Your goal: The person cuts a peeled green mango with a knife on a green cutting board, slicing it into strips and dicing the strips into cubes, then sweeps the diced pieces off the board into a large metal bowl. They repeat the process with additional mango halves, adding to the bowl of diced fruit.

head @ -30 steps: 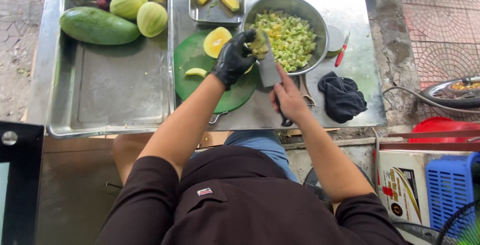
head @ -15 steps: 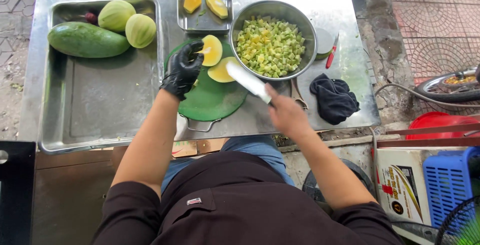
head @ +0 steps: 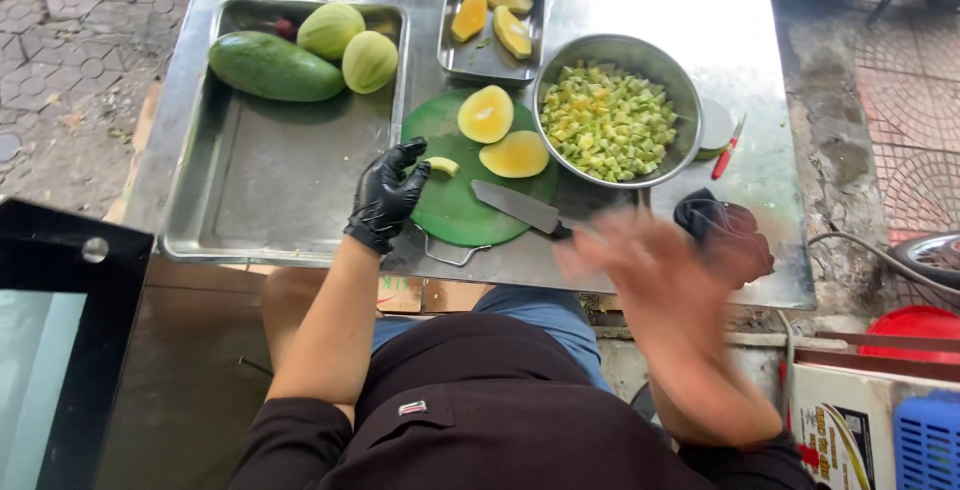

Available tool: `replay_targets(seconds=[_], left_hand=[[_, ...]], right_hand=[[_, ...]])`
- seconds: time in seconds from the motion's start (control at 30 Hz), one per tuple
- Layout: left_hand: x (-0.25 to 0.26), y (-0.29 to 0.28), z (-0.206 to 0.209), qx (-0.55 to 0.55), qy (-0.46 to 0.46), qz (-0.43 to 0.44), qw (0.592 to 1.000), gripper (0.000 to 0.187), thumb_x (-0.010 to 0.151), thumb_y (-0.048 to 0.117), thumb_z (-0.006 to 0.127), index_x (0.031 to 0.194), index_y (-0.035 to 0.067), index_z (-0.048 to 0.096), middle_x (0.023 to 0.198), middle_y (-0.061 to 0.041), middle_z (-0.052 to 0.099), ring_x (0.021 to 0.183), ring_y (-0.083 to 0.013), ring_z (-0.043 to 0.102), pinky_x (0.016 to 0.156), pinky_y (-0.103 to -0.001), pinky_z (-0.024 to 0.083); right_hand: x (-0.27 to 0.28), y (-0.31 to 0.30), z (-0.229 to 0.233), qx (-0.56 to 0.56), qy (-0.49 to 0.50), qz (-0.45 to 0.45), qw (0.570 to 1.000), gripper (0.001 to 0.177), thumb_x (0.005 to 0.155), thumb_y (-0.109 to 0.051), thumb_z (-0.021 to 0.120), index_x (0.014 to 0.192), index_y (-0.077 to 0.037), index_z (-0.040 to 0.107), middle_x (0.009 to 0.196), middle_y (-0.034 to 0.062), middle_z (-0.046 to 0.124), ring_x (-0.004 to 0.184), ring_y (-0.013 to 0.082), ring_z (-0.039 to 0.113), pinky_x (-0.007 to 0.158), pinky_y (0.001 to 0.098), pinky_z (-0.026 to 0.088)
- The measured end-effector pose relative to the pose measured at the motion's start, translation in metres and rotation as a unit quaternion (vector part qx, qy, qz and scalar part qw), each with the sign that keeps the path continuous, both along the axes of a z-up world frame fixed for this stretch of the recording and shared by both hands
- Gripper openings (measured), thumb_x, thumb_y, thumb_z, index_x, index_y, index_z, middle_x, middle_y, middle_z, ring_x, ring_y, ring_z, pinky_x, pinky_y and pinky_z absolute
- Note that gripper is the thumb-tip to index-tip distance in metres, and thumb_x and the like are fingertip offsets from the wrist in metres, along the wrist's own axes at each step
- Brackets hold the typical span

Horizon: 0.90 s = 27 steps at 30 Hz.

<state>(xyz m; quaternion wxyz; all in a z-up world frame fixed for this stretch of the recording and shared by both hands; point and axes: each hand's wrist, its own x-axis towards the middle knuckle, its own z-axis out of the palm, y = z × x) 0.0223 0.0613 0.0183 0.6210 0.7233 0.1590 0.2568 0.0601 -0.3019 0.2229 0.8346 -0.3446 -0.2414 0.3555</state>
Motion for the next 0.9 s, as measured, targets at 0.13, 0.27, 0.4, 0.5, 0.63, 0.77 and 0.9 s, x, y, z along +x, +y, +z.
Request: replay_targets(seconds=[0.13,0.27,0.4,0.5,0.63,0.77,0.9], left_hand=[[-0.013,-0.015,0.028,0.091,0.052,0.016,0.994,0.038,0.092,0.014,0.073,0.129,0.005,0.069,0.125,-0.011,0.072,0.115,-0.0204,0.070,0.098,-0.033,0.055],[-0.018,-0.013,0.021,0.164,0.036,0.014,0.986,0.039,0.091,0.017,0.074,0.128,0.006,0.069,0.124,-0.015,0.073,0.116,-0.0268,0.070,0.100,-0.036,0.054],[-0.029,-0.015,0.028,0.177,0.055,0.008,0.983,0.040,0.091,0.018,0.073,0.129,0.007,0.069,0.125,-0.017,0.072,0.118,-0.0298,0.069,0.102,-0.038,0.053],[-0.025,-0.017,0.030,0.212,0.057,0.007,0.976,0.041,0.090,0.018,0.073,0.129,0.007,0.069,0.126,-0.017,0.072,0.118,-0.0310,0.069,0.102,-0.038,0.052],[-0.028,-0.015,0.026,0.188,0.032,0.012,0.981,0.042,0.090,0.019,0.074,0.129,0.006,0.068,0.126,-0.018,0.071,0.119,-0.0315,0.068,0.103,-0.039,0.052],[-0.027,-0.021,0.030,0.192,0.042,0.005,0.980,0.041,0.090,0.019,0.073,0.129,0.006,0.068,0.127,-0.019,0.071,0.120,-0.0320,0.068,0.104,-0.039,0.052],[-0.024,-0.026,0.037,0.219,0.075,-0.007,0.973,0.043,0.090,0.020,0.073,0.130,0.006,0.068,0.126,-0.020,0.070,0.118,-0.0355,0.066,0.103,-0.041,0.051]], right_hand=[[-0.002,0.011,-0.005,0.005,-0.042,0.002,0.999,0.051,0.108,-0.045,0.056,0.137,-0.004,0.063,0.136,0.0149,0.063,0.130,0.0335,0.060,0.119,0.0596,0.040],[-0.003,0.026,-0.002,0.016,-0.102,-0.008,0.995,0.052,0.107,-0.045,0.056,0.139,-0.004,0.061,0.136,0.0146,0.063,0.128,0.0321,0.060,0.115,0.0560,0.041],[-0.008,0.034,-0.003,0.020,-0.154,-0.023,0.988,0.054,0.106,-0.045,0.057,0.140,-0.003,0.059,0.136,0.0144,0.063,0.126,0.0307,0.061,0.112,0.0524,0.043],[-0.007,0.037,-0.003,0.025,-0.197,-0.050,0.979,0.055,0.105,-0.045,0.057,0.141,-0.003,0.057,0.136,0.0142,0.063,0.125,0.0297,0.061,0.110,0.0498,0.044],[-0.009,0.054,0.007,0.038,-0.259,-0.061,0.963,0.057,0.104,-0.045,0.057,0.143,-0.003,0.055,0.136,0.0139,0.062,0.123,0.0283,0.061,0.106,0.0462,0.046],[-0.015,0.056,0.015,0.039,-0.310,-0.084,0.946,0.059,0.103,-0.045,0.058,0.144,-0.003,0.053,0.136,0.0137,0.062,0.121,0.0269,0.061,0.103,0.0426,0.048],[-0.017,0.051,0.021,0.034,-0.361,-0.123,0.924,0.061,0.102,-0.045,0.058,0.146,-0.003,0.052,0.135,0.0134,0.062,0.119,0.0255,0.062,0.100,0.0390,0.049]])
